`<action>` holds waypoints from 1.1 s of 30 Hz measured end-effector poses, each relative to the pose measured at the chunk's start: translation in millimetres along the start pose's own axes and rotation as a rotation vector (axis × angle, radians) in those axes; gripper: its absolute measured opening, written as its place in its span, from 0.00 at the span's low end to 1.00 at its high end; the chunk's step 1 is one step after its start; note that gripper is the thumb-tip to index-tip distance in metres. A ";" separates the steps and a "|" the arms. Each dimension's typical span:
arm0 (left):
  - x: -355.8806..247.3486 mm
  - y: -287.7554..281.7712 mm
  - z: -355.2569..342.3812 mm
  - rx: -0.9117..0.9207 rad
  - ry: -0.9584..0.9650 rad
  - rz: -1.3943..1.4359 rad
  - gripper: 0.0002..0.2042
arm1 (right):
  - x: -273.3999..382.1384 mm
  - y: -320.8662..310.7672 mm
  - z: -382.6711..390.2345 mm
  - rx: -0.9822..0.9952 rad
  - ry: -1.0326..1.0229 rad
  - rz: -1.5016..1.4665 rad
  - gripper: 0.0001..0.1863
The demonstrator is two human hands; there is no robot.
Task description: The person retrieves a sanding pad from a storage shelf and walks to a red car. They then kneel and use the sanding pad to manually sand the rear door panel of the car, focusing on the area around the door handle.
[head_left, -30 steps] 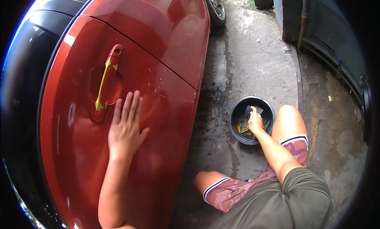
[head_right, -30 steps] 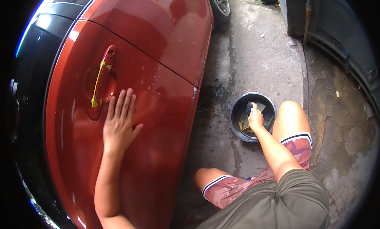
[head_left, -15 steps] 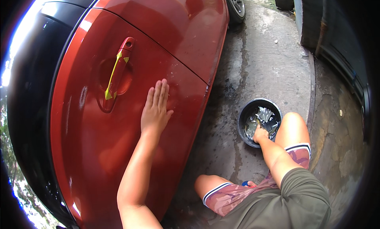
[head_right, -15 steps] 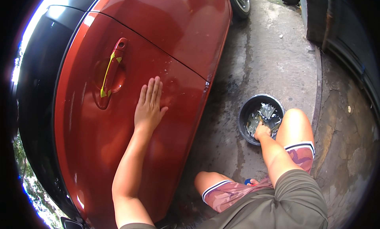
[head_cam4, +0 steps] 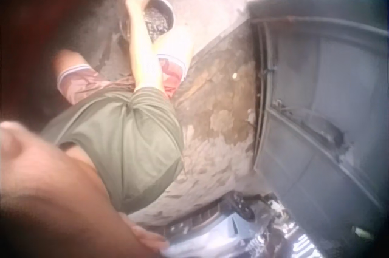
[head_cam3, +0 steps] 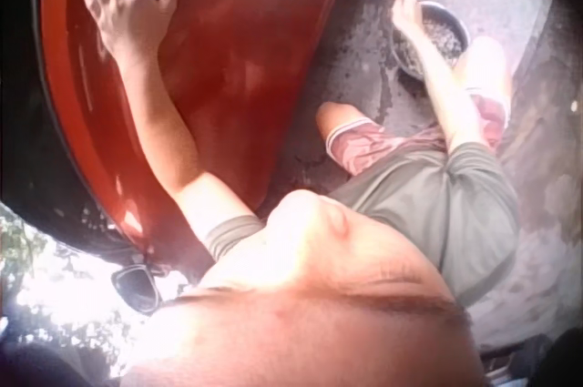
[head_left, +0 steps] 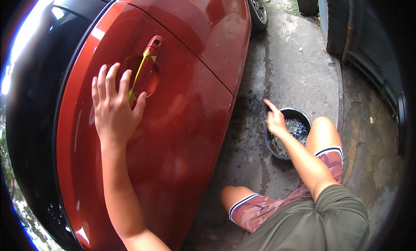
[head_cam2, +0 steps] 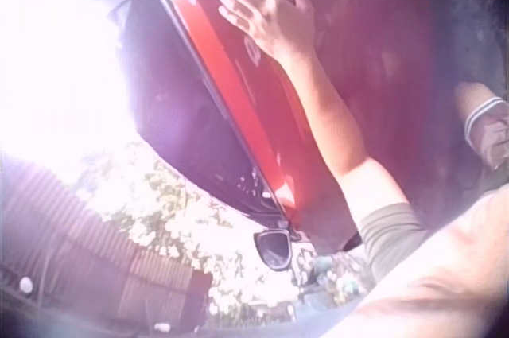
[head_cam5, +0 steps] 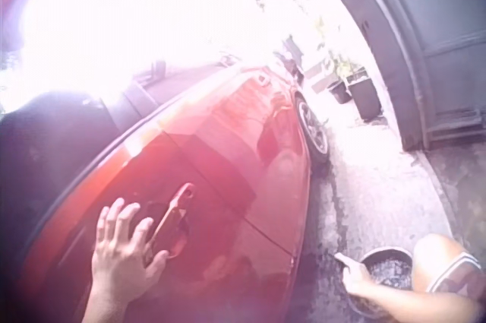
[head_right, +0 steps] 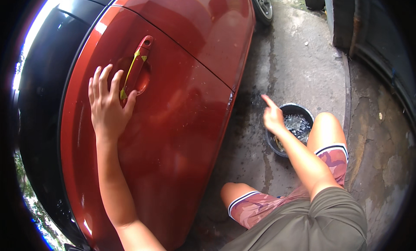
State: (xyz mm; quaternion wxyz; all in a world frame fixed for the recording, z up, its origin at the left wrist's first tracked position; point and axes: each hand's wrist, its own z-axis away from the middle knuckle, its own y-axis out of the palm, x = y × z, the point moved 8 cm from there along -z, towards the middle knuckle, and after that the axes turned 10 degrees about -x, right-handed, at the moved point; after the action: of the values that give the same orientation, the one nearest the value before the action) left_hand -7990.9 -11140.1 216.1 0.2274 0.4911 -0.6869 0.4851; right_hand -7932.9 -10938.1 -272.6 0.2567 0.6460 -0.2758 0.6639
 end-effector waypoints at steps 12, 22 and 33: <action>0.9 3.7 -33.9 -0.276 -0.076 0.268 0.21 | 301.9 153.1 84.8 -0.080 -1.052 -0.149 0.32; 2.3 -18.6 -37.9 -0.312 -0.142 0.377 0.26 | 320.0 142.1 122.2 -0.081 -1.188 -0.387 0.22; 37.1 -23.8 -24.0 -0.605 -0.568 0.869 0.31 | 312.5 132.0 69.5 -0.251 -1.363 -0.097 0.26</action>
State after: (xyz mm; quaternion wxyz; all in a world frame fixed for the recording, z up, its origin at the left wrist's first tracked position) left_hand -7988.9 -11136.7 266.2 -0.0543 0.1892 -0.9662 0.1662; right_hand -7985.7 -11085.9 36.0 0.1284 0.8959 -0.4210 0.0611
